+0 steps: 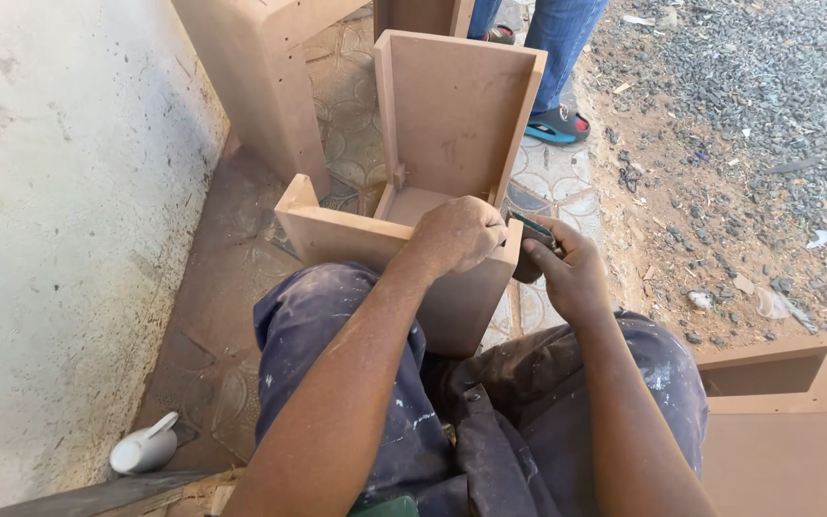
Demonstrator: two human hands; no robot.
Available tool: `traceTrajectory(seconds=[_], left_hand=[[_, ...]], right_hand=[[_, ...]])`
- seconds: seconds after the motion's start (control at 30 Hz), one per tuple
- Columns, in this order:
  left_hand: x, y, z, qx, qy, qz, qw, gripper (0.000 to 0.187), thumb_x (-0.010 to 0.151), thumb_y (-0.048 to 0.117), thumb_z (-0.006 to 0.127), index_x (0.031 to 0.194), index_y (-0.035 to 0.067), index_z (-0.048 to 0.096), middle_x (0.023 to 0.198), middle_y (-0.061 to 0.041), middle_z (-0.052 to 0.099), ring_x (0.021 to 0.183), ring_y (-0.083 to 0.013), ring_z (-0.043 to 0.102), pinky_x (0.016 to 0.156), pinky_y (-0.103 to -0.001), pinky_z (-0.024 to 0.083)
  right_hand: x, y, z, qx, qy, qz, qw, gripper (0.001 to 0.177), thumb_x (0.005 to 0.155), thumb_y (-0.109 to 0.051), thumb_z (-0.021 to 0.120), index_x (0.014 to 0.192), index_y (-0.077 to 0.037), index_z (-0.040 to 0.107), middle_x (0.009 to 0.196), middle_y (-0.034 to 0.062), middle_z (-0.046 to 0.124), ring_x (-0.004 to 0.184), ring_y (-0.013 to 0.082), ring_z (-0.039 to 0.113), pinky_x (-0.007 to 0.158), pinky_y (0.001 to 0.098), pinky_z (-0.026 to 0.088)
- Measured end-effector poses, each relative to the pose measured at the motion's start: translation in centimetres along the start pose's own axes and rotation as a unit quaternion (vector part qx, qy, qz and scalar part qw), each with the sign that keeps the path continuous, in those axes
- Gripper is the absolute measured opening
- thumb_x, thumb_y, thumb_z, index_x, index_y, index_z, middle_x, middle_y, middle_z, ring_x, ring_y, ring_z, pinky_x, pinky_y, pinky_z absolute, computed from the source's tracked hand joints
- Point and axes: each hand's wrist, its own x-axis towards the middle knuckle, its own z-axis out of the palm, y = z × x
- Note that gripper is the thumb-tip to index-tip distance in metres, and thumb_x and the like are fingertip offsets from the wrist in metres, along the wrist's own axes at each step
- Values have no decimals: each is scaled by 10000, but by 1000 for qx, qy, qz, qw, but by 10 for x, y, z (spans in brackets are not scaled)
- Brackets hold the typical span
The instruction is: Sanding the edges and corners of a wooden frame using sandpaper to prepare it for finishing.
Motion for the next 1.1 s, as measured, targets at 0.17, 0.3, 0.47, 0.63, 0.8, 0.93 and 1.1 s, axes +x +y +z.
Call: traceTrajectory(seconds=[0.17, 0.3, 0.47, 0.63, 0.8, 0.93, 1.1], left_hand=[[-30, 26, -31, -29, -64, -4, 998, 271, 883, 328, 632, 1023, 150, 782, 869, -127, 750, 956, -312, 724, 931, -449, 528], [-33, 30, -37, -38, -103, 2, 994, 378, 808, 344, 716, 1119, 133, 759, 975, -101, 782, 1088, -326, 708, 1037, -480, 492], [-20, 19, -29, 2, -113, 16, 993, 262, 737, 415, 806, 827, 174, 757, 755, -69, 743, 874, -266, 730, 873, -417, 540], [-15, 15, -28, 16, -116, 17, 993, 297, 777, 424, 812, 884, 148, 784, 746, -110, 732, 868, -290, 732, 868, -433, 546], [-7, 10, -24, 22, -114, 22, 993, 298, 762, 466, 791, 707, 177, 738, 654, -92, 688, 772, -263, 717, 798, -407, 554], [-11, 11, -25, 19, -120, 17, 992, 287, 764, 442, 793, 709, 165, 741, 651, -99, 689, 768, -266, 720, 797, -409, 556], [-10, 10, -25, 30, -119, 27, 992, 306, 774, 458, 777, 768, 153, 763, 683, -128, 694, 801, -290, 726, 806, -423, 561]], right_hand=[[5, -27, -14, 47, 44, -32, 997, 331, 966, -171, 716, 1280, -68, 694, 1079, 125, 705, 1023, 173, 619, 965, 415, 491], [5, -30, -26, 9, 32, -85, 996, 273, 964, -190, 701, 1210, -73, 715, 1188, 142, 674, 1218, 288, 601, 1054, 432, 429], [6, -35, -28, 7, 13, -100, 995, 213, 981, -123, 660, 1173, -46, 708, 1240, 152, 654, 1206, 246, 575, 1024, 376, 421], [12, -51, -12, 13, -25, -74, 997, 202, 994, -48, 605, 1160, -36, 721, 1174, 173, 653, 1167, 312, 614, 1021, 451, 459], [17, -49, -10, 12, -61, -89, 994, 187, 1007, -20, 573, 1140, -2, 703, 1125, 193, 660, 1156, 344, 622, 998, 472, 472], [19, -22, -17, 23, -54, -81, 995, 172, 1025, -56, 565, 1123, -25, 703, 1131, 160, 672, 1164, 275, 621, 991, 424, 483], [15, -37, -3, 67, -59, -88, 992, 179, 1035, -45, 537, 1129, 3, 682, 1131, 172, 674, 1130, 252, 620, 989, 444, 492]])
